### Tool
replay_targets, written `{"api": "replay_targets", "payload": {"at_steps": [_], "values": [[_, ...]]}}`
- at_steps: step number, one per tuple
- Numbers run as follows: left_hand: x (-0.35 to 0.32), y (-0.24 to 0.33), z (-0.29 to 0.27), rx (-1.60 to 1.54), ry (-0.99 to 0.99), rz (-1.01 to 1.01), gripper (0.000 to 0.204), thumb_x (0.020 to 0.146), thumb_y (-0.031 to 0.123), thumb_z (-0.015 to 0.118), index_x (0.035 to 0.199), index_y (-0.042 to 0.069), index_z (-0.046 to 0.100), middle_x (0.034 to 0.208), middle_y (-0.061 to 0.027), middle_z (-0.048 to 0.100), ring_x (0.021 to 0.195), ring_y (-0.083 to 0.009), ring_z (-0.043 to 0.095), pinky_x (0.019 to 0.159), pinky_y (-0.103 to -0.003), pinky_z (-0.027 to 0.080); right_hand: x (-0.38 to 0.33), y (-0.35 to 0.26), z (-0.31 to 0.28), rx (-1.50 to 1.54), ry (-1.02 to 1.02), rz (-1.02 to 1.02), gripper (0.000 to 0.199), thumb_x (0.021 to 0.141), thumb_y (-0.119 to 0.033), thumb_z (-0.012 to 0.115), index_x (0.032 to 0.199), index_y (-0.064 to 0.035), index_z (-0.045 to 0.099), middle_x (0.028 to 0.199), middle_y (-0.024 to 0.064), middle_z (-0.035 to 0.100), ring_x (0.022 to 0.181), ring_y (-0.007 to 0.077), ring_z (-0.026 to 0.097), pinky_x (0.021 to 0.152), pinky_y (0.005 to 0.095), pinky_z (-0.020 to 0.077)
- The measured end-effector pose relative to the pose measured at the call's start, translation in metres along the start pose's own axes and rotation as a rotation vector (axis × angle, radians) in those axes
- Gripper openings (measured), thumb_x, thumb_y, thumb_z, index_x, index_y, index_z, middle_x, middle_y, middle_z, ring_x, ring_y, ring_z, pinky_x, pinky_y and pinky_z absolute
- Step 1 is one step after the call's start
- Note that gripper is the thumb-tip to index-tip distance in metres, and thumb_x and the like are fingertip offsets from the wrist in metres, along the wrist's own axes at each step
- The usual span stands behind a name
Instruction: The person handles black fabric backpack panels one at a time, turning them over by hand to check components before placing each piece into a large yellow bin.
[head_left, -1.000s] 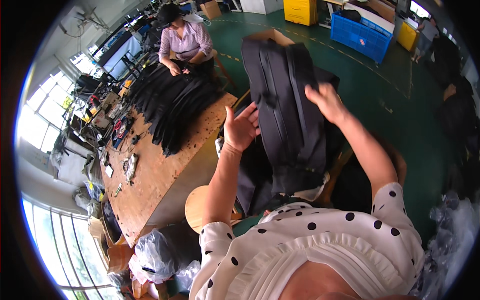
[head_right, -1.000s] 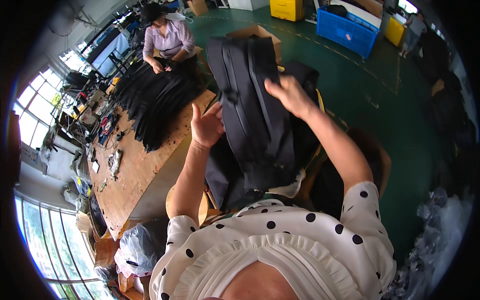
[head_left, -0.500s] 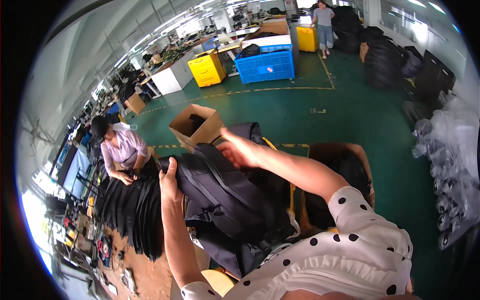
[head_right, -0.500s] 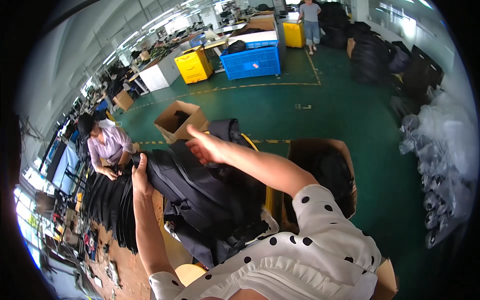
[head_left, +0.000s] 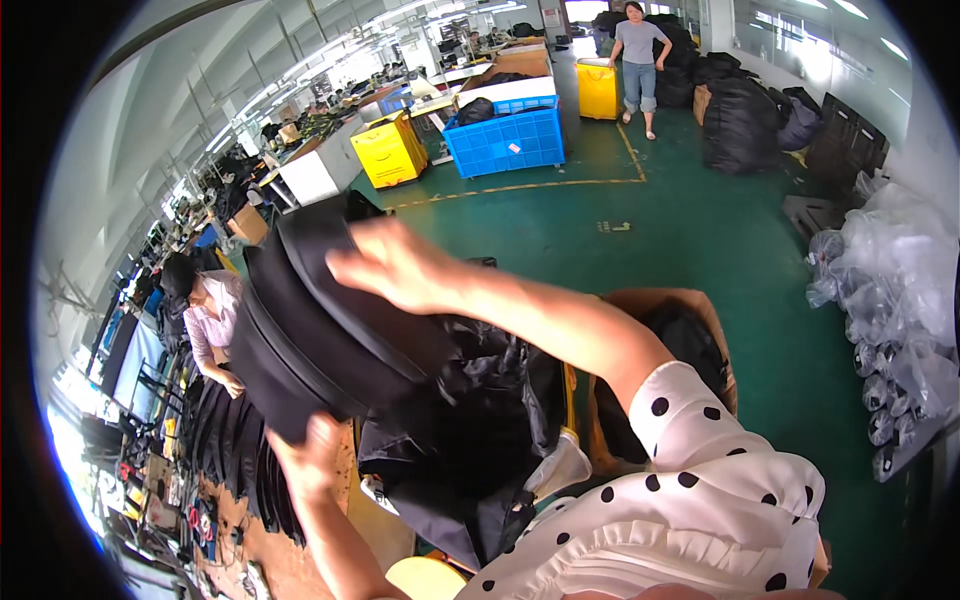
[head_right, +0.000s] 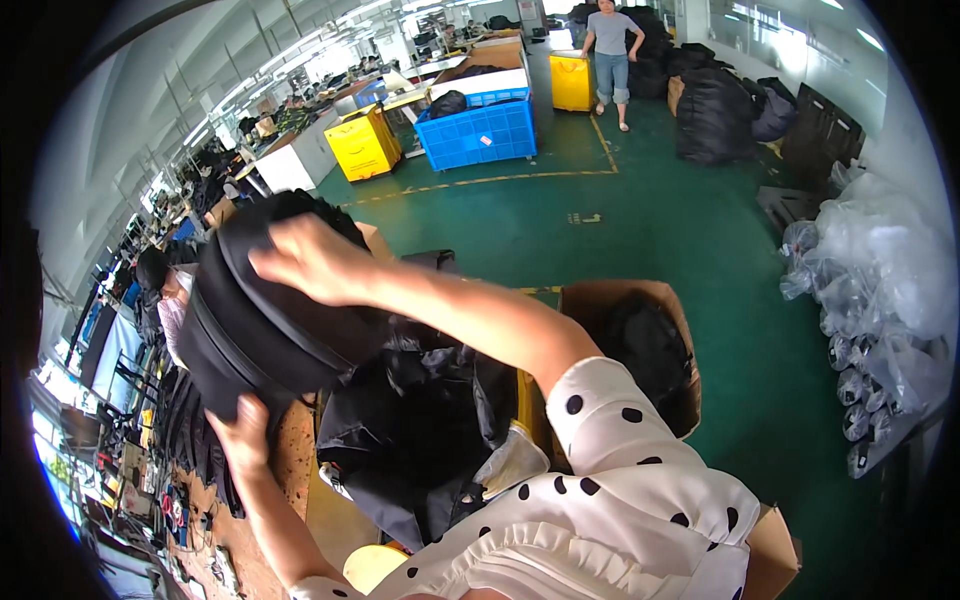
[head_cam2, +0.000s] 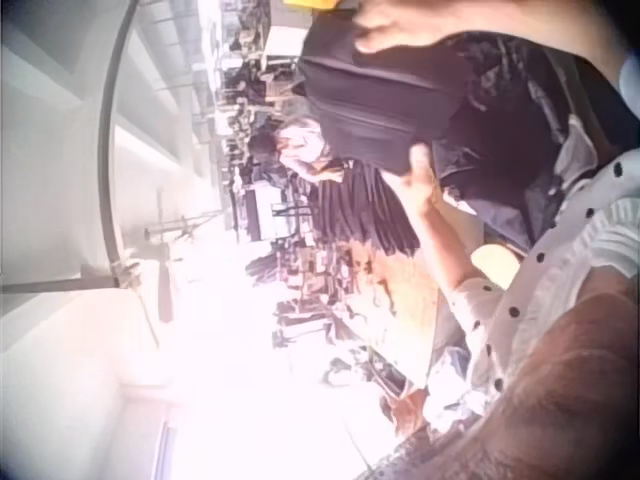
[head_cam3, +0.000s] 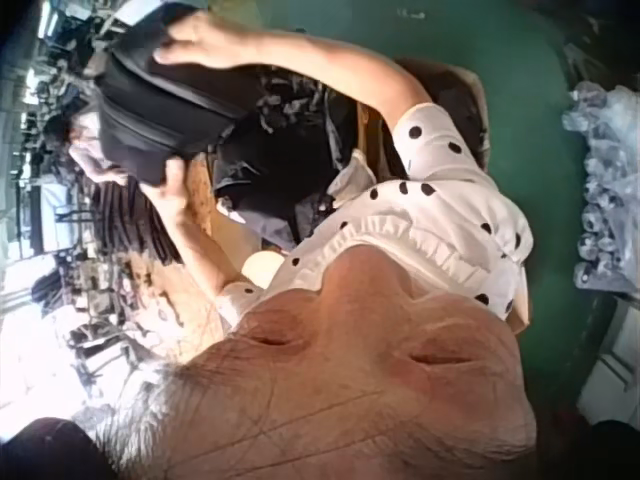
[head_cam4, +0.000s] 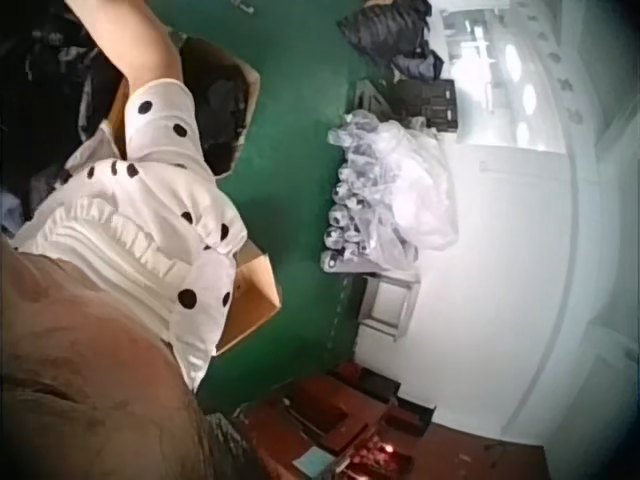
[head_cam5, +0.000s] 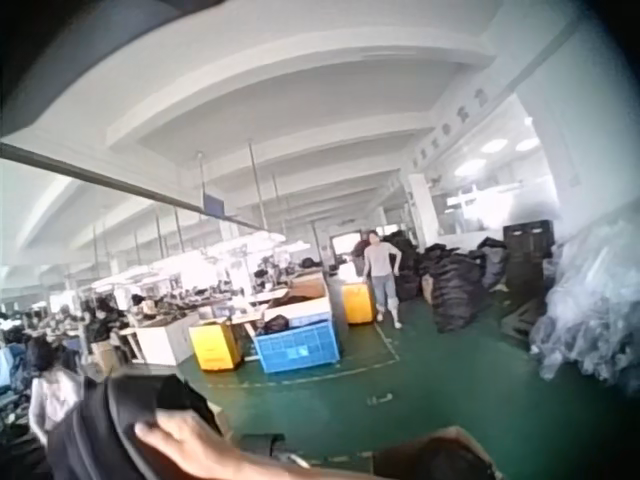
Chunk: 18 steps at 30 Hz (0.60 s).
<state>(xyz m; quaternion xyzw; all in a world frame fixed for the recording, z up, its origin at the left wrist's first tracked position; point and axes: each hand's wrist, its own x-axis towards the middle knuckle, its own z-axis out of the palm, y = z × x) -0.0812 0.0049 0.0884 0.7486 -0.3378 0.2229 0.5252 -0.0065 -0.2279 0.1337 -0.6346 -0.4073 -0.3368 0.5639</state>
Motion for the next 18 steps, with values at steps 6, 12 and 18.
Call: {"api": "replay_targets", "payload": {"at_steps": [6,12,18], "values": [[-0.187,-0.125,0.026,-0.731,0.051,-0.618,0.084,0.073,0.053,0.06,0.129,-0.003,0.033,0.13,-0.0174,0.04,0.118,-0.0321,0.041,0.1,-0.045,0.033,-0.247,0.017,0.041,0.023,-0.286,0.355,0.047,0.083,-0.024,0.062,0.051,-0.0035,0.035,0.046,0.0088,0.026,0.043,0.0142,0.024,0.041,0.0348,0.0259],[-0.216,-0.094,0.133,-1.043,0.127,-1.294,0.048,0.082,0.024,0.063,0.116,-0.005,0.046,0.105,-0.0137,0.058,0.094,-0.0243,0.058,0.082,-0.037,0.048,-0.376,-0.003,-0.006,0.27,-0.34,1.224,0.04,0.087,-0.038,0.05,0.085,0.0006,0.059,0.074,0.0004,0.056,0.072,0.0093,0.048,0.066,0.0271,0.0414],[-0.222,-0.088,0.13,-0.977,0.056,-1.187,0.041,0.084,0.027,0.06,0.111,-0.003,0.053,0.101,-0.0103,0.06,0.089,-0.0192,0.059,0.081,-0.033,0.048,-0.329,0.022,0.02,0.632,0.289,1.606,0.051,0.09,-0.05,0.04,0.067,-0.006,0.051,0.067,-0.0037,0.04,0.063,0.006,0.039,0.058,0.0266,0.0374]]}}
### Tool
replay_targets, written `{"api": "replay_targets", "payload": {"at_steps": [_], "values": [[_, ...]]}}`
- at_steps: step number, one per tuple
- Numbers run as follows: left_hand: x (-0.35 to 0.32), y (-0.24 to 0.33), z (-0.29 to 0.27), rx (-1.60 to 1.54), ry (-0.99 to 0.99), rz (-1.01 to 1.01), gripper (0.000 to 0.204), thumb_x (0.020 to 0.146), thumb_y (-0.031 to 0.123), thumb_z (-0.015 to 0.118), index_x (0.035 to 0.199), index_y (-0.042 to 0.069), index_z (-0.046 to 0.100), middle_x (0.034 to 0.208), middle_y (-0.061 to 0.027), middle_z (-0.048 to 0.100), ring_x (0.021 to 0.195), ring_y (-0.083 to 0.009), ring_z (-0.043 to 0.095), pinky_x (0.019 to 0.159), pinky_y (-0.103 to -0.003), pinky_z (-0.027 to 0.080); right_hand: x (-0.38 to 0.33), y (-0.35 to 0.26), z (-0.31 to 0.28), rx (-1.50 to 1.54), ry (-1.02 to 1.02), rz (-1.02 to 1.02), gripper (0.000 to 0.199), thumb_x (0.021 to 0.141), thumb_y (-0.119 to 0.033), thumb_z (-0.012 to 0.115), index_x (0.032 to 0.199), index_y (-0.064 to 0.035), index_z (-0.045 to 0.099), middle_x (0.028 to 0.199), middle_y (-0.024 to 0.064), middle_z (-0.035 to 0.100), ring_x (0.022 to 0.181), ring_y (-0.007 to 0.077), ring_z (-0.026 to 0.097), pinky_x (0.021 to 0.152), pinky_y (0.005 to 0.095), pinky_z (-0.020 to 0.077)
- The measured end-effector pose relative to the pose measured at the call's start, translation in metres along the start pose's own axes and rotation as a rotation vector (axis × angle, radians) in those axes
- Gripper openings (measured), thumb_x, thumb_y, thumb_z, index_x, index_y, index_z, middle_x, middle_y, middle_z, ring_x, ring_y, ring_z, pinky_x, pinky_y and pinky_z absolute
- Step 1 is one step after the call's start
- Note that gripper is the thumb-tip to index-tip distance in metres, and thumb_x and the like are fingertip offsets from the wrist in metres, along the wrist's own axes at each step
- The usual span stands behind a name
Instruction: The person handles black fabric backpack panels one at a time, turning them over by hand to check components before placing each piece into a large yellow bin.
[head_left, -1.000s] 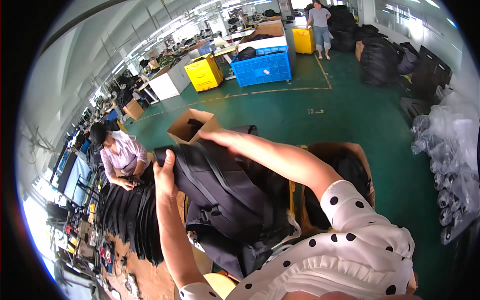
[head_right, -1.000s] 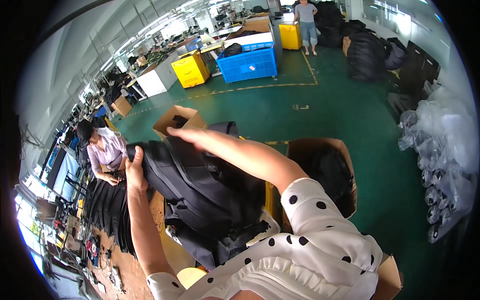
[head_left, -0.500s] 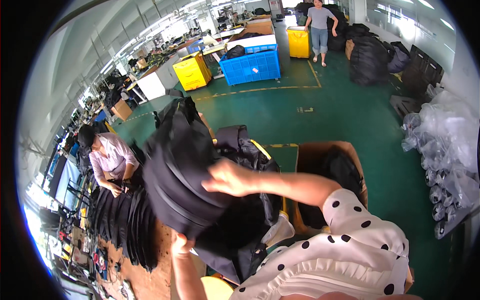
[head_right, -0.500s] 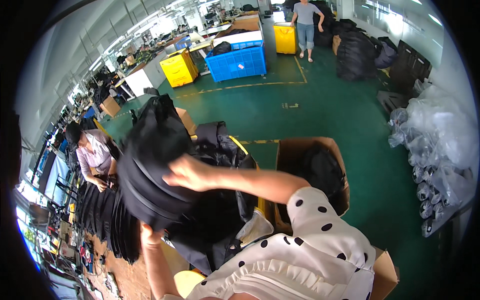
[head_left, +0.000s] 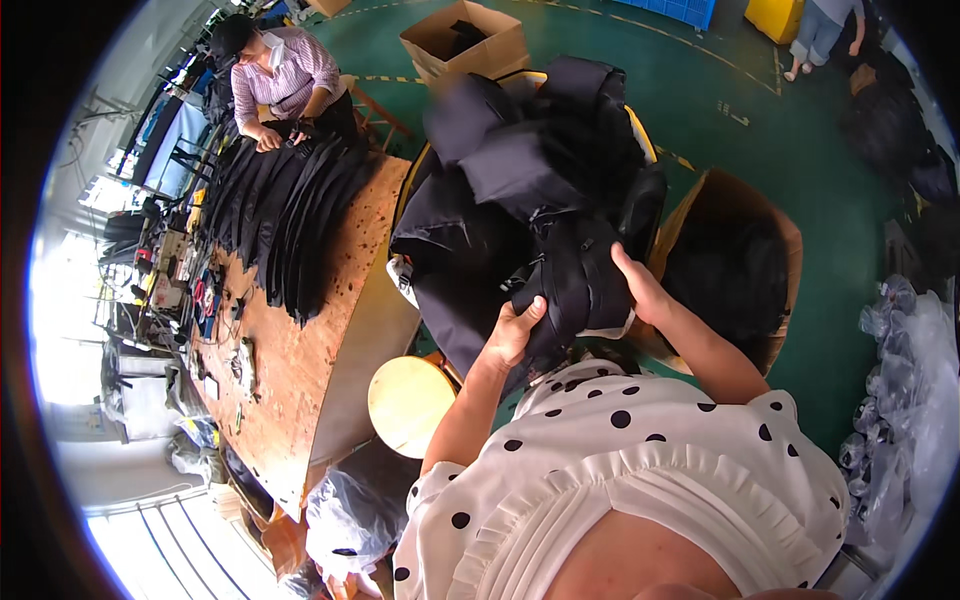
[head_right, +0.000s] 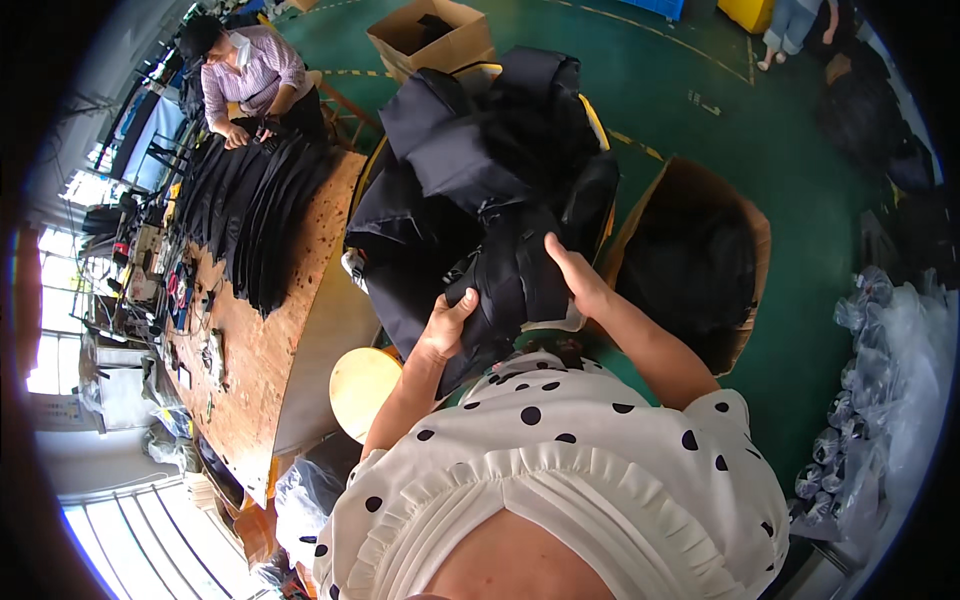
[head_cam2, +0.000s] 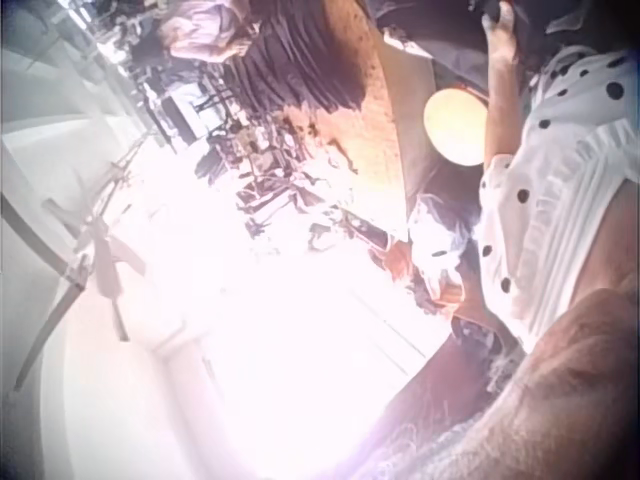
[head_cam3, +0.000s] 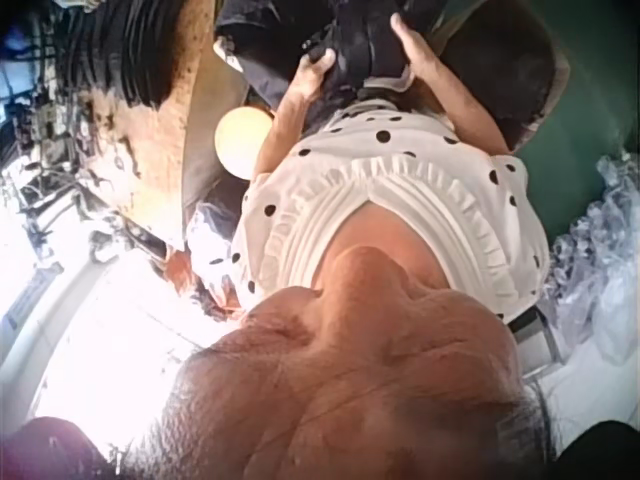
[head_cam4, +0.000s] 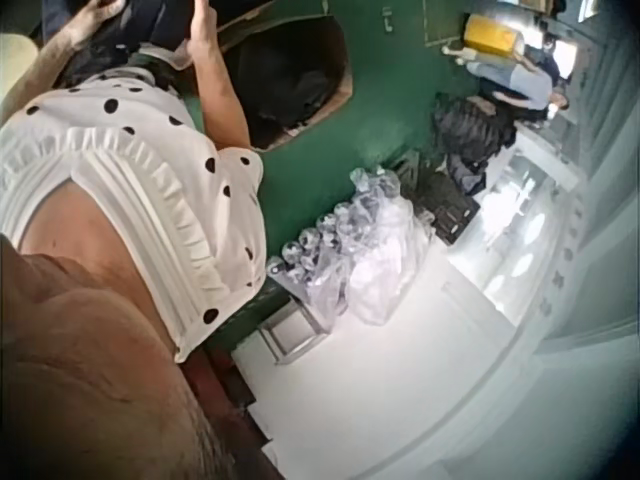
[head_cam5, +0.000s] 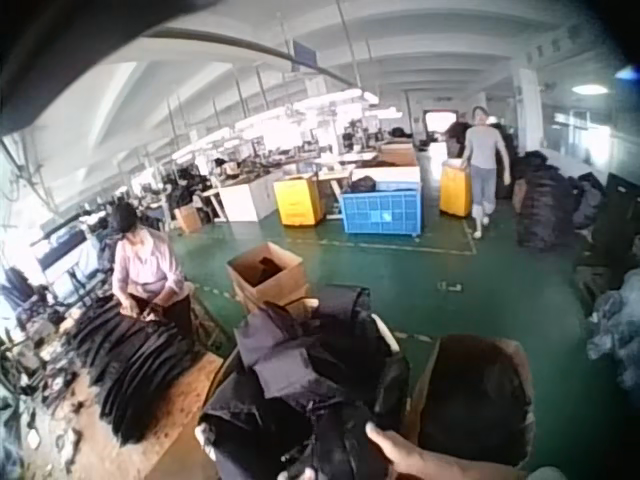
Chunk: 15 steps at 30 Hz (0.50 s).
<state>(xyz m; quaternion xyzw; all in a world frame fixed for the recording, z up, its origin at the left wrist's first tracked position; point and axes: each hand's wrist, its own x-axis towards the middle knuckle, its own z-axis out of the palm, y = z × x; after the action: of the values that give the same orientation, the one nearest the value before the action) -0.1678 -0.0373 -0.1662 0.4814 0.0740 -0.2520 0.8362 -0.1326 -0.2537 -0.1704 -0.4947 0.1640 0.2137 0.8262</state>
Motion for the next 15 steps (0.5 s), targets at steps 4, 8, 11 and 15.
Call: {"api": "replay_targets", "payload": {"at_steps": [4,8,11,15], "values": [[-0.012,0.023,0.008,0.423,0.038,0.192,0.034,0.086,0.025,0.058,0.104,-0.004,0.057,0.091,-0.005,0.062,0.082,-0.0111,0.056,0.074,-0.025,0.045,0.007,-0.008,-0.003,-0.522,0.142,-0.2,0.047,0.09,-0.044,0.045,0.065,-0.0043,0.049,0.06,-0.0039,0.038,0.055,0.0068,0.033,0.05,0.0279,0.0308],[-0.03,0.031,0.009,0.623,-0.013,0.208,0.032,0.088,0.026,0.055,0.097,-0.005,0.059,0.085,-0.0015,0.063,0.081,-0.0084,0.053,0.074,-0.024,0.043,-0.02,-0.032,0.017,-0.626,0.13,-0.483,0.044,0.091,-0.032,0.046,0.062,0.0008,0.045,0.053,-0.0006,0.033,0.052,0.0077,0.032,0.048,0.0283,0.0296],[-0.042,0.021,0.022,0.552,0.005,0.255,0.032,0.089,0.025,0.055,0.098,-0.005,0.059,0.086,-0.0015,0.063,0.082,-0.009,0.053,0.075,-0.025,0.043,-0.025,-0.026,0.008,-0.782,0.137,-0.517,0.043,0.091,-0.03,0.046,0.063,0.0021,0.044,0.053,0.0008,0.035,0.052,0.0083,0.033,0.048,0.0288,0.0307],[-0.046,-0.021,-0.006,0.343,-0.221,0.048,0.036,0.09,0.026,0.052,0.114,-0.001,0.055,0.099,-0.0054,0.062,0.096,-0.0126,0.054,0.084,-0.029,0.042,-0.042,-0.018,-0.034,-0.907,-0.032,-0.707,0.037,0.089,-0.026,0.05,0.067,0.0038,0.049,0.054,0.0019,0.041,0.053,0.0085,0.038,0.049,0.0288,0.034]]}}
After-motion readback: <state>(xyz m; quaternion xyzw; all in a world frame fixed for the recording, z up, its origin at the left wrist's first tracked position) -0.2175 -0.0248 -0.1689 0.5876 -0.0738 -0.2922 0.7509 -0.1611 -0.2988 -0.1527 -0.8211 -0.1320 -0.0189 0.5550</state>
